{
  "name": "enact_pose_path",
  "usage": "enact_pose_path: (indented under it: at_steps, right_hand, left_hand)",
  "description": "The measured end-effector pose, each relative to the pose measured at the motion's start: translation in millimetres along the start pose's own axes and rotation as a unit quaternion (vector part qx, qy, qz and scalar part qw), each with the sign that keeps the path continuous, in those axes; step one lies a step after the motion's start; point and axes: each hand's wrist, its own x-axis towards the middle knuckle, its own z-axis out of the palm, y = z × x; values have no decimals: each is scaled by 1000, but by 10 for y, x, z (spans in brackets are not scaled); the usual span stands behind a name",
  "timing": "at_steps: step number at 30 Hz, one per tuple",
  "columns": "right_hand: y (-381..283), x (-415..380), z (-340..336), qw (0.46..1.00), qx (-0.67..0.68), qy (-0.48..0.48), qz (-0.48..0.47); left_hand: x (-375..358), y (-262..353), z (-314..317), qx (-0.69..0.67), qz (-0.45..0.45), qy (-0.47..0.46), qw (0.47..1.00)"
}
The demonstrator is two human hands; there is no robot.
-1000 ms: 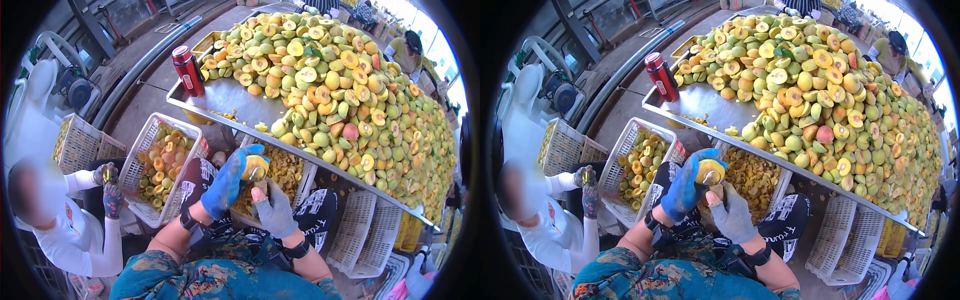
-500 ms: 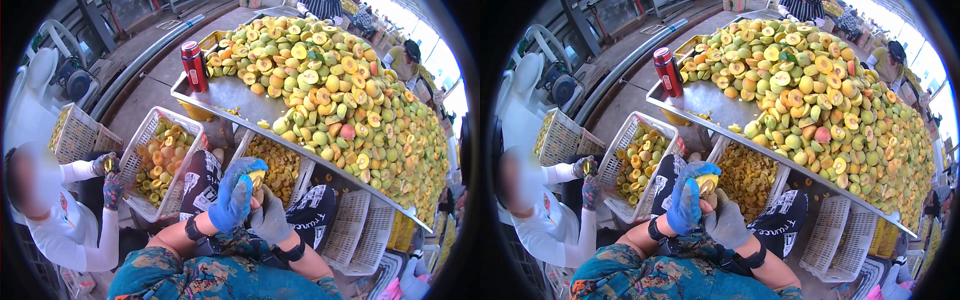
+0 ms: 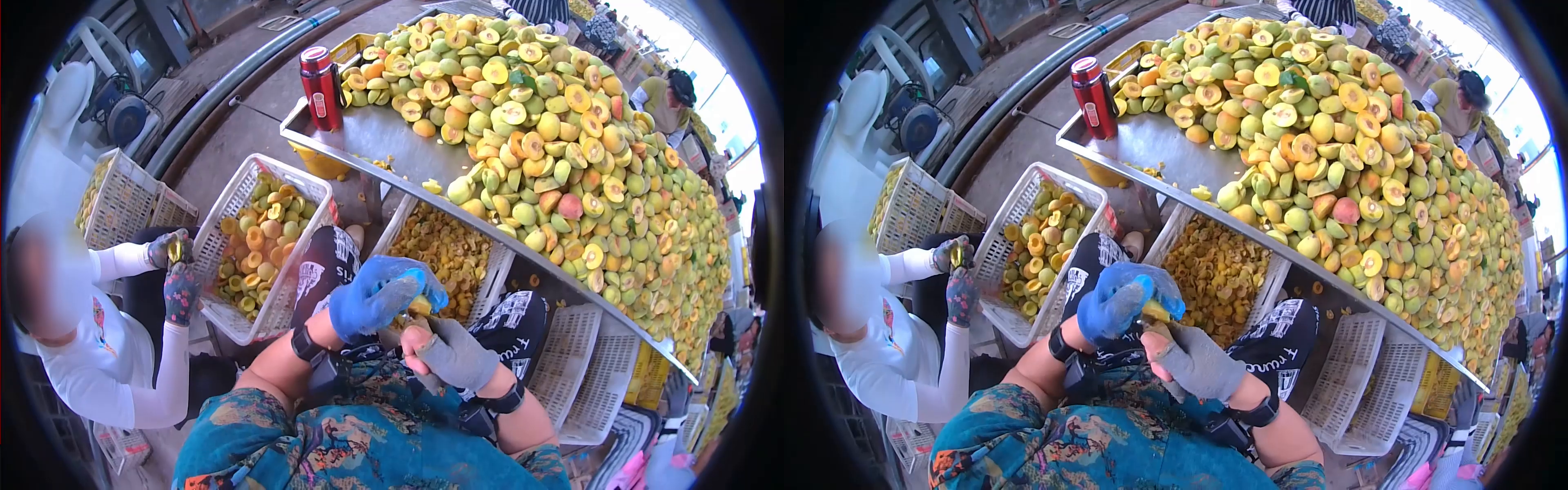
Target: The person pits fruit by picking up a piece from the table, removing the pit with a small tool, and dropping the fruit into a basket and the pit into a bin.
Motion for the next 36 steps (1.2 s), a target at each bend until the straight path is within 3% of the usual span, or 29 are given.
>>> enact_pose_path:
  at_steps: [2,5,7,8,10,12,14,20,22,23,24,26,27,28,30,31,32,36]
  right_hand:
    - [18,19,-4,999,40,-33,11]
    - [149,85,4,988,147,-38,9]
    - [274,112,-25,941,312,-117,55]
    - [373,139,-46,940,315,-118,57]
    - [517,210,-86,896,402,-187,2]
    - [579,267,-139,926,347,-149,-22]
    - [645,335,-199,984,157,-31,-84]
    - [810,451,-379,996,21,-1,-83]
    - [768,489,-272,975,-40,60,-212]
    - [794,485,-334,973,-70,38,-216]
    - [794,466,-345,973,-71,39,-217]
    - [801,390,-316,985,53,78,-146]
    - [809,352,-324,982,139,82,-95]
    - [825,338,-342,983,138,80,-95]
    - [848,333,-363,945,185,270,-17]
    - [820,340,-360,934,168,311,-46]
    - [840,344,-376,927,133,350,-42]
    - [674,298,-278,936,162,308,-48]
  left_hand:
    - [41,-36,-44,6,-5,-50,999]
    - [56,-126,-59,17,-26,-37,999]
    - [73,-176,-62,33,-27,-41,998]
    - [79,-198,-37,16,-44,-35,998]
    - [101,-256,33,0,-62,-27,998]
    - [110,-372,145,-106,-167,103,975]
    - [119,-466,172,-87,-155,124,976]
    - [146,-704,131,-218,-186,185,940]
    - [166,-951,0,-407,-234,242,849]
    - [128,-1026,-32,-356,-210,242,878]
    - [154,-1011,-18,-357,-209,242,878]
    - [188,-969,13,-340,-191,272,880]
    - [176,-953,-19,-275,-188,261,906]
    - [154,-927,-44,-275,-187,263,906]
    - [100,-845,-94,-262,-183,236,918]
    - [52,-875,-154,-345,-185,216,894]
    - [8,-867,-160,-346,-186,217,894]
    - [-76,-696,-171,-389,-182,192,882]
